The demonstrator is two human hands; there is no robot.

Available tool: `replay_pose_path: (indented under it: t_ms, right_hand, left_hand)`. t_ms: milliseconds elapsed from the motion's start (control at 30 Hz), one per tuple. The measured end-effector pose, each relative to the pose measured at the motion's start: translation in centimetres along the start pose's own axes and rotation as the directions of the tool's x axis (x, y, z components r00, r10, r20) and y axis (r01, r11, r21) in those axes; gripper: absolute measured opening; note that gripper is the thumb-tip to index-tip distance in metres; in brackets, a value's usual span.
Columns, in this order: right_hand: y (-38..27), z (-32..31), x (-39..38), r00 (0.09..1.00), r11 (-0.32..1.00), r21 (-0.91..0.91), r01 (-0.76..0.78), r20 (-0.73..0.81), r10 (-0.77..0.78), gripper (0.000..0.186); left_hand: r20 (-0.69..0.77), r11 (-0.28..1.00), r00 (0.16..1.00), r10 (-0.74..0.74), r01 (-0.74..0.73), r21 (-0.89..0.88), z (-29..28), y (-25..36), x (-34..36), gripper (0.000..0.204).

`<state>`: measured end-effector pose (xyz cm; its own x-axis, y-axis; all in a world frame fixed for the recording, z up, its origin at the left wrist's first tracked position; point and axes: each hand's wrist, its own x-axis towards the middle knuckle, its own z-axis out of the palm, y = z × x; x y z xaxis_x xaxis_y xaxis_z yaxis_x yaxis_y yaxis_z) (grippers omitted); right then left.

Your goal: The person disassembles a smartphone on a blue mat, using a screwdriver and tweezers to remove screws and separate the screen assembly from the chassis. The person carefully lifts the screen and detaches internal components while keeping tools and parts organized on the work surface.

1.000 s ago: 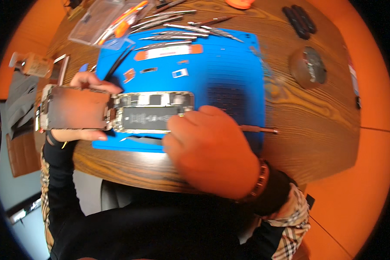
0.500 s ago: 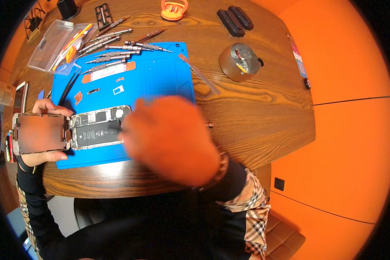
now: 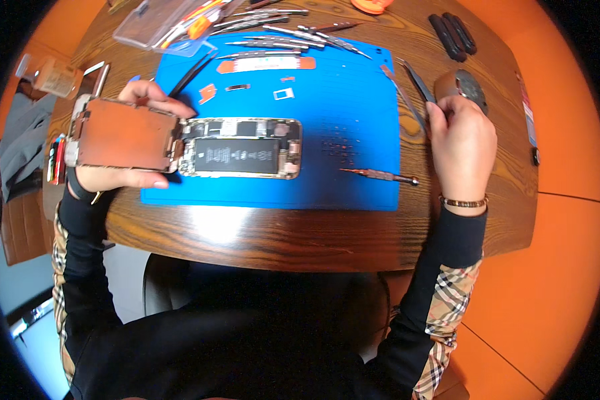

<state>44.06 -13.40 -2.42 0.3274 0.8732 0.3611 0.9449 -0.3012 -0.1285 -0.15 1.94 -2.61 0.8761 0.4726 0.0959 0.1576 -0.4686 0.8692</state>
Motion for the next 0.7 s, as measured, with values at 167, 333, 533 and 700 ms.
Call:
replay_pose_path:
  t_ms: [167,333,533,700]
  right_hand:
    - [-0.1,0.5,-0.3,1.0,1.0,0.015,0.005,0.026,-0.006,0.022]
    - [-2.2,-0.5,-0.2,0.998,0.994,0.084,-0.063,-0.02,0.065,0.02]
    - [-8.8,-0.6,-1.6,0.847,0.665,0.594,0.453,-0.054,-0.528,0.068]
    - [-11.2,-0.7,-1.9,0.786,0.729,0.563,0.39,0.209,-0.582,0.091]
  left_hand:
    - [-0.036,0.999,0.999,-0.037,0.037,0.0,0.1,0.5,0.0,0.081]
    - [-0.021,0.994,0.999,0.028,-0.026,0.108,0.0,0.9,0.5,0.077]
    - [0.032,0.977,0.999,0.011,-0.017,0.212,-0.2,1.4,1.0,0.095]
    - [-0.002,0.999,1.0,0.01,-0.009,0.033,0.1,0.6,1.0,0.092]
